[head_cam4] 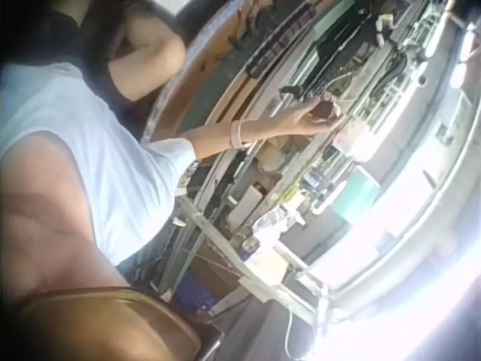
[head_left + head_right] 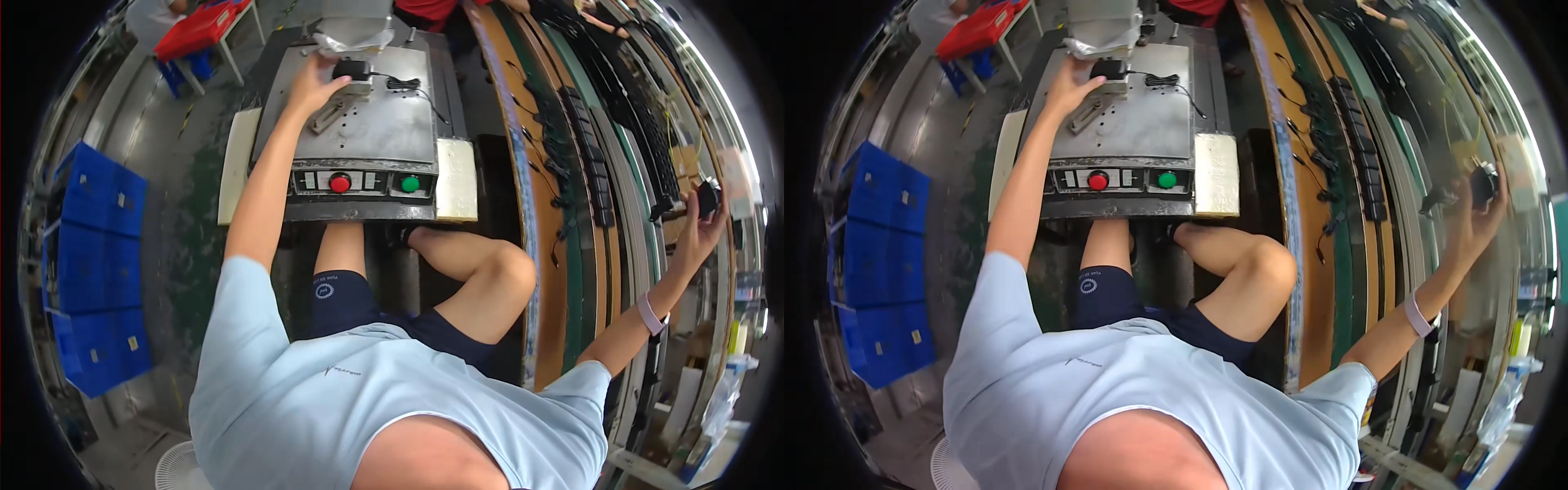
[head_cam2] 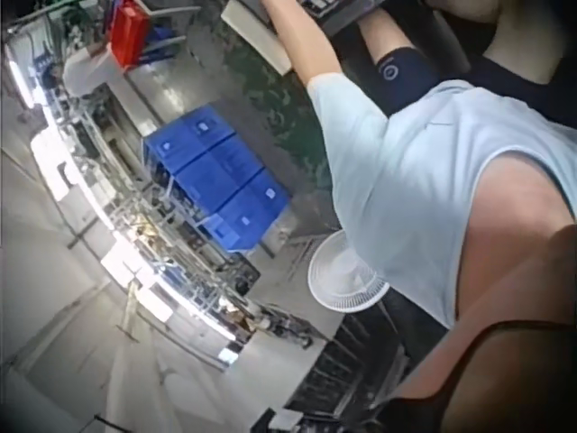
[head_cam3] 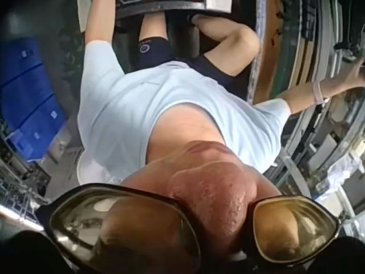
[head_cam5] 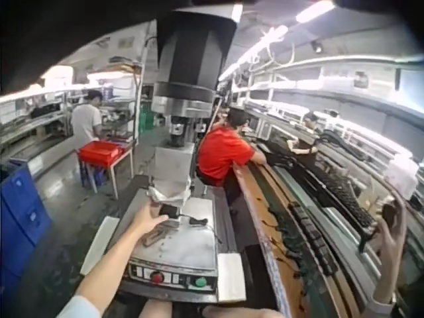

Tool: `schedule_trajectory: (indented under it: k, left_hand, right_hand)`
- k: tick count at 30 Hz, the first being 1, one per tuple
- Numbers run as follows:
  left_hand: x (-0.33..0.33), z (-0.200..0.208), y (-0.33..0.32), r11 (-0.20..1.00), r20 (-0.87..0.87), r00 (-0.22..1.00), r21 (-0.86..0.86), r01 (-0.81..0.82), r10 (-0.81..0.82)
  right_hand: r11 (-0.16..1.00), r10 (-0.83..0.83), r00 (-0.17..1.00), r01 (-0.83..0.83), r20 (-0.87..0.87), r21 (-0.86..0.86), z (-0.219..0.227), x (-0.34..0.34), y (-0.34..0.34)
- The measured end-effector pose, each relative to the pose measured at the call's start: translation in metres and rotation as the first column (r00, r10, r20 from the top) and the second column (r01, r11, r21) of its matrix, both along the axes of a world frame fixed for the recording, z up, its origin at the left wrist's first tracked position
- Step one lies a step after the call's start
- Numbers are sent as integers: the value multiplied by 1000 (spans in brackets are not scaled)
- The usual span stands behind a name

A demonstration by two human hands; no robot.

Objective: The person cleans small electronic components with a cleaning cloth, then uses a press machine to assemble them.

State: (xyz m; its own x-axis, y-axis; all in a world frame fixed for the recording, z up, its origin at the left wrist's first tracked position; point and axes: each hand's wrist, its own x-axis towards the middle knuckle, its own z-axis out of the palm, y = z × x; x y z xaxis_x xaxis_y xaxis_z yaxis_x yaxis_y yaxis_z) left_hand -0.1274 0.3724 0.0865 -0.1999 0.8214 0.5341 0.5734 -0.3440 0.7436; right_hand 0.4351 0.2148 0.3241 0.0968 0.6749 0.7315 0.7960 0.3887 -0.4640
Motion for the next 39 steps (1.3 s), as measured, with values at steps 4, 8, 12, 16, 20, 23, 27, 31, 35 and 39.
schedule_trajectory:
  k: [4,8,12,16,20,23,27,31,35,39]
  left_hand:
    - [-34,-28,57,957,28,958,-35,287,-287]
    - [-44,-1,32,851,554,700,32,524,-452]
    - [-52,-20,-50,821,803,451,81,566,-390]
    - [-13,-29,-168,813,887,13,418,404,-462]
    - [0,-38,-258,957,973,-171,193,217,-157]
    - [8,-72,-265,972,860,481,-226,62,170]
    - [-13,-89,-215,949,342,886,-150,-279,314]
    - [-15,-82,-215,972,447,866,-176,-158,222]
    - [52,-12,-193,978,730,670,-15,208,-132]
    - [103,42,-177,919,430,853,-114,376,-296]
  right_hand:
    - [973,231,973,-231,16,0,-6,-62,52]
    - [799,464,875,-481,-138,-360,-80,-171,123]
    - [651,627,754,-645,-194,-400,-175,-276,194]
    - [638,769,610,-714,191,-289,-217,-349,245]
    - [681,711,518,-674,475,-284,-219,-399,232]
    - [754,643,395,-478,657,-451,-198,-389,224]
    - [569,821,295,-341,489,-749,-191,-330,159]
    - [747,663,264,-181,701,-639,-232,-290,81]
    - [719,691,491,-546,530,-430,-208,-301,43]
    - [-105,491,248,-935,-835,-340,-175,-297,32]
